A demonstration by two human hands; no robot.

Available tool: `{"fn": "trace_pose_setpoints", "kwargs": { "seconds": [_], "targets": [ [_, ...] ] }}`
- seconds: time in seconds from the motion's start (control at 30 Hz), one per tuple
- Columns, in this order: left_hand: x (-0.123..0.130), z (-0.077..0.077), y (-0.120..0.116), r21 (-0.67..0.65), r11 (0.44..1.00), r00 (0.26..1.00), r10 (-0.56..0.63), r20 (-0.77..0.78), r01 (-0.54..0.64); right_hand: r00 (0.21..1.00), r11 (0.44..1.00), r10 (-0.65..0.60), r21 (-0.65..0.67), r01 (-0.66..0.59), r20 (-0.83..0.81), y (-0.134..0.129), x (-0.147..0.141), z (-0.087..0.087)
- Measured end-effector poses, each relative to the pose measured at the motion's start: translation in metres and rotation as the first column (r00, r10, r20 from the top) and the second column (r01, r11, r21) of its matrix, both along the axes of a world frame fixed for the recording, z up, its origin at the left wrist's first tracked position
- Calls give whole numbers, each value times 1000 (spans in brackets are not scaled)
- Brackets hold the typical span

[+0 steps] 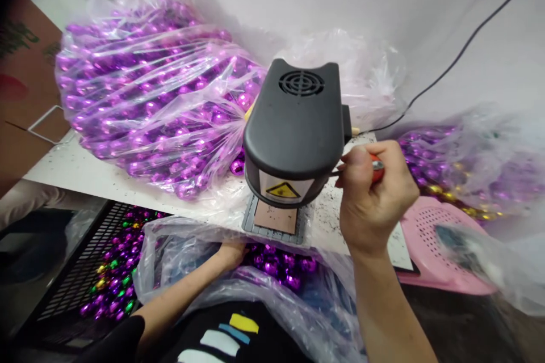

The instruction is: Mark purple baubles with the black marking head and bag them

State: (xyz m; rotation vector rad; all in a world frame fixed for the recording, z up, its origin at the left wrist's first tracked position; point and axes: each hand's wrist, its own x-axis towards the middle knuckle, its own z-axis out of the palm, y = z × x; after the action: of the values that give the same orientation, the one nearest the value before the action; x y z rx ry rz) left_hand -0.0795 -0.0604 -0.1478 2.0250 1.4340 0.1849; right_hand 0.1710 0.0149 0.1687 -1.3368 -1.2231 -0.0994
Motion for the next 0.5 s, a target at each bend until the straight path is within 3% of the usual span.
{"fn": "trace_pose_setpoints", "kwargs": {
  "seconds": [0.17, 0.27, 0.37, 0.5],
  "targets": [
    [61, 20, -28, -15, 948, 946, -317, 62, 318, 999, 1000, 8, -12, -8, -48, 0, -3, 0],
    [90, 16, -23, -32, 883, 880, -464, 98, 469, 999, 1000, 8, -27, -9, -51, 0, -2, 0],
    [93, 5, -5, -160, 897, 911, -410, 44, 411, 1000, 998, 7, -58, -8, -21, -2, 2, 1],
    [75, 1, 3, -211, 927, 947, -320, -20, 309, 1000, 995, 10, -96, -9, 2, -3, 5, 1]
  ]
}}
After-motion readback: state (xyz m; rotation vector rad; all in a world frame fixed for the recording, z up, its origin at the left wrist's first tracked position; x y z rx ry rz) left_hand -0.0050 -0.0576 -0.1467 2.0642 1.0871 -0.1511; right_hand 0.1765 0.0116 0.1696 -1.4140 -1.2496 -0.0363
